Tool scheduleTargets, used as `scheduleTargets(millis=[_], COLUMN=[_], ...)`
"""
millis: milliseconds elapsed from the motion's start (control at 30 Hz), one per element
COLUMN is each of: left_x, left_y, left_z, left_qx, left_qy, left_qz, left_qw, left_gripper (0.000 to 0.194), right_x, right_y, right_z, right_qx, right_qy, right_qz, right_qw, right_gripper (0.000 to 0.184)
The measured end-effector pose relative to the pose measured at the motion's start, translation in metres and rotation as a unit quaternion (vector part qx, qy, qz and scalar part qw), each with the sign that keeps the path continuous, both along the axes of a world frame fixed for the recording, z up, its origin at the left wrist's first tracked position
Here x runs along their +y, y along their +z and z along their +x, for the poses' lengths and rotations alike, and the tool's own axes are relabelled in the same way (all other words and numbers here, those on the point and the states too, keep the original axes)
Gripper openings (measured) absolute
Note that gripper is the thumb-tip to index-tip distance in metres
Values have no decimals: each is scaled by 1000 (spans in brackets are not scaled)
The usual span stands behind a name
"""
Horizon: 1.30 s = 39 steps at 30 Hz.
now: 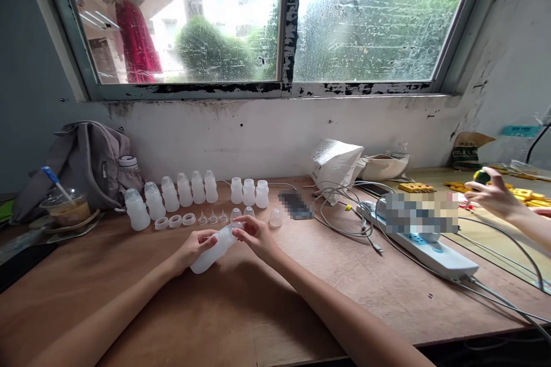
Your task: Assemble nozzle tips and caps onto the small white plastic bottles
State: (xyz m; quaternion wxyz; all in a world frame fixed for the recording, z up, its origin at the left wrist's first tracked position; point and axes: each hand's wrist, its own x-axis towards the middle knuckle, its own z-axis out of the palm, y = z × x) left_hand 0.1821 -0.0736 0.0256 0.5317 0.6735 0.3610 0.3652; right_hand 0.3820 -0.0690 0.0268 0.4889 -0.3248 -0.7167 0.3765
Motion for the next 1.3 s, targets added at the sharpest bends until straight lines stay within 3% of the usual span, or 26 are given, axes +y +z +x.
scheduleTargets(millis=[633,733,833,933,1100,1167,1300], left_x=[-16,-23,-22,-9,24,33,41], left_y=[0,2,1,-6,-28,-33,-35], left_z=[5,3,-3,-17,-49,-59,-69], left_qx=[74,101,141,199,335,384,452], left_qy=[105,122,117,140,228,244,262], left_qz=[128,152,193,254,317,328,346], left_qw=[983,976,964,936,858,828,779], left_gripper=[43,42,40,43,52,46,37], right_x=[-7,-6,3,23,83,110,148], right_y=[3,9,27,54,94,101,97], right_z=[-10,-11,-13,-17,-32,-41,-59], right_qx=[-61,-70,-99,-135,-247,-324,-361], right_qy=[-46,-37,0,-15,-207,-238,-256], right_qz=[58,53,37,63,162,150,117], right_qw=[995,995,994,989,933,903,889], right_gripper=[27,30,31,35,40,41,35])
